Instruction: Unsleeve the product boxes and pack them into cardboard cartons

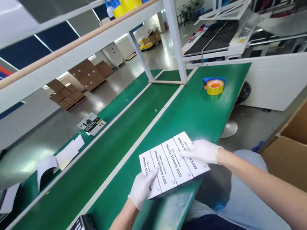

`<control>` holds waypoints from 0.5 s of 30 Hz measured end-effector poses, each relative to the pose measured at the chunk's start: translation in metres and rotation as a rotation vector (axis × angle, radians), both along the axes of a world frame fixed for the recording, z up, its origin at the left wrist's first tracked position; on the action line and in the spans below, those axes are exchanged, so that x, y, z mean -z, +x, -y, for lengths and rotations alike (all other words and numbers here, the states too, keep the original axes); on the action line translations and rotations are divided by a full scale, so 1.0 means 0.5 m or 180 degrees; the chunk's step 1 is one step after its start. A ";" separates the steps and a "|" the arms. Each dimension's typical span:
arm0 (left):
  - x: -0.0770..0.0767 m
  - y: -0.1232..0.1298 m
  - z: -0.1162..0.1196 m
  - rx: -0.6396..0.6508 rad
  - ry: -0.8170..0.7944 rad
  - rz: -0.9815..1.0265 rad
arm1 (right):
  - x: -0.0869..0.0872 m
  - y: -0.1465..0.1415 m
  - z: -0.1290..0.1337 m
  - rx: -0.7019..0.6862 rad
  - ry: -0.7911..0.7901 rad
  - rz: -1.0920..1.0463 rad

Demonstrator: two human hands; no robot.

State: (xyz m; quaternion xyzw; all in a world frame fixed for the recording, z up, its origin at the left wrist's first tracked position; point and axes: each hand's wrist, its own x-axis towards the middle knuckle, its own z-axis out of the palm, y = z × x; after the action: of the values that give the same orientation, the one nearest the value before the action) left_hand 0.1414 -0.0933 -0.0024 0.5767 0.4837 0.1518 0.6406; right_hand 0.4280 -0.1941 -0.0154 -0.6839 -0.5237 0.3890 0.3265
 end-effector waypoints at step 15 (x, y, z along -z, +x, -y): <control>-0.226 1.028 0.441 0.3106 0.1663 0.0485 | -0.126 0.546 0.841 0.3708 0.0884 -0.0843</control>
State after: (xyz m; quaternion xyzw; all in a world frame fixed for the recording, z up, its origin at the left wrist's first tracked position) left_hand 0.6556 -0.3137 0.1108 0.8608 0.0593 -0.0062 0.5055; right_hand 0.7012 -0.6146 0.0474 -0.7547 -0.0646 0.1564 0.6339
